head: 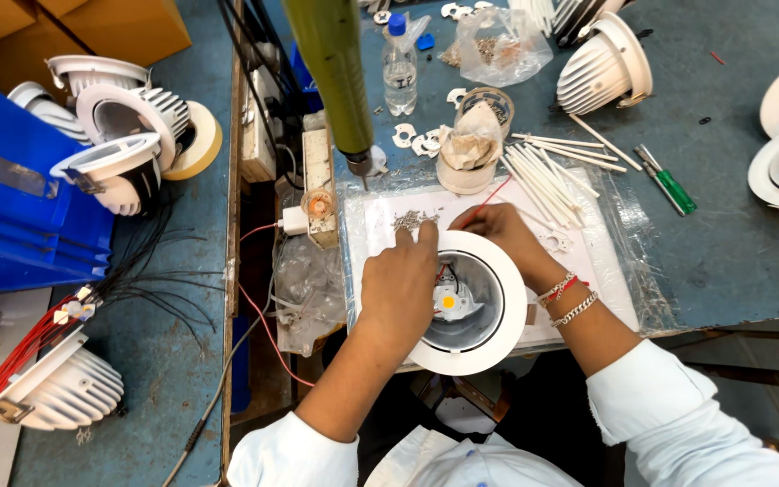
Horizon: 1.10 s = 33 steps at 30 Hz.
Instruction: The person assembles LED light fixtures by inserting LED chips and wiring into metal housings and securing them using a powered screwdriver.
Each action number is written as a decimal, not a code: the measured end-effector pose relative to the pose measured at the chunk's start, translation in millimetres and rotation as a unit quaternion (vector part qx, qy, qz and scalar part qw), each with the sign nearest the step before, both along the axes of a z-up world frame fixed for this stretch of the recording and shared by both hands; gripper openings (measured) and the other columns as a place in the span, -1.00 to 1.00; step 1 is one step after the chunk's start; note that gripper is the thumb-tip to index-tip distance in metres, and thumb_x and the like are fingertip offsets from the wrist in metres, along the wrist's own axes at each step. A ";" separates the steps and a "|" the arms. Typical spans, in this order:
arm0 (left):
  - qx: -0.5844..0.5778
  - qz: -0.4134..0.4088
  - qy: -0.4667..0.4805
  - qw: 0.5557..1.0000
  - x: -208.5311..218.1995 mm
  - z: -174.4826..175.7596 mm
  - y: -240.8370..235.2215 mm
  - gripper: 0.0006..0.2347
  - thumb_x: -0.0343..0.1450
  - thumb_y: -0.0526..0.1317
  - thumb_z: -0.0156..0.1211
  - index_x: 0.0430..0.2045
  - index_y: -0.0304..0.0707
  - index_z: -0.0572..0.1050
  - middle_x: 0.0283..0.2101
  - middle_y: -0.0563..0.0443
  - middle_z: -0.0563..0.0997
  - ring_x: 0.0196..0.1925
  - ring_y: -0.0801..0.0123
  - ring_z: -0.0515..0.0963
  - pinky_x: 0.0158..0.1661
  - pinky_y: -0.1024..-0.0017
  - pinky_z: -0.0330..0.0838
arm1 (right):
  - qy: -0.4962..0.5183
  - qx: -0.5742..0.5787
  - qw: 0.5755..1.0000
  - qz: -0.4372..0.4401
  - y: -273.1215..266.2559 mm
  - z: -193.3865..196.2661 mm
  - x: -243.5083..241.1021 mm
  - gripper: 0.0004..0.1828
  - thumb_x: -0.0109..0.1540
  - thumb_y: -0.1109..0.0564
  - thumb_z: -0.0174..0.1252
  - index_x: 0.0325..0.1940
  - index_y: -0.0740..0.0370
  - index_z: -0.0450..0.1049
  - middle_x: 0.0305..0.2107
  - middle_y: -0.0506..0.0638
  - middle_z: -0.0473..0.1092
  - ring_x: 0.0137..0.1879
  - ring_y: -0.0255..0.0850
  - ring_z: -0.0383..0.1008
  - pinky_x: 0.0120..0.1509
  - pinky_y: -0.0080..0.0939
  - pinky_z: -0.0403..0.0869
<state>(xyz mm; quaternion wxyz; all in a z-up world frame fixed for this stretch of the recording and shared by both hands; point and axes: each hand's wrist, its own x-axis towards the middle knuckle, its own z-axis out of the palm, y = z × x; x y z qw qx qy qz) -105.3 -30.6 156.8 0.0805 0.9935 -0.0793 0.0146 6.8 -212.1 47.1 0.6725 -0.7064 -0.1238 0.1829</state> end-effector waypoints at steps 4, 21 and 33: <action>-0.015 0.004 0.002 1.000 -0.2 1.3 0.7 -0.53 0.20 -0.42 0.31 0.00 -0.38 0.31 -0.17 -0.33 0.55 -0.35 -0.05 0.68 -0.40 0.17 0.55 | 0.013 0.040 0.993 0.111 7.4 -9.3 7.8 -0.63 0.19 0.20 0.32 0.05 0.40 0.50 -0.21 -0.05 0.60 -0.11 -0.40 0.61 0.01 -0.39 0.57; -0.441 -0.014 0.067 0.895 59.4 -2.3 7.3 -0.74 0.44 -0.25 0.18 -0.07 -0.48 0.58 -0.32 -0.20 0.72 -0.26 0.21 0.73 -0.16 0.35 0.56 | -0.289 0.059 0.950 0.099 -11.6 131.4 17.8 -0.05 0.25 0.32 0.33 0.60 0.21 -0.05 -0.28 0.01 0.59 -0.19 -0.44 0.53 -0.02 -0.36 0.57; -0.654 0.051 -0.044 0.753 63.3 -17.3 7.9 -0.81 0.48 -0.36 0.17 -0.12 -0.57 0.59 -0.34 -0.10 0.67 -0.33 0.40 0.72 -0.26 0.52 0.62 | -0.197 -0.594 0.777 -0.066 -72.9 20.9 40.0 -0.71 0.21 -0.04 0.22 -0.32 0.24 0.64 -0.39 0.27 0.55 -0.19 0.17 0.59 -0.06 0.13 0.52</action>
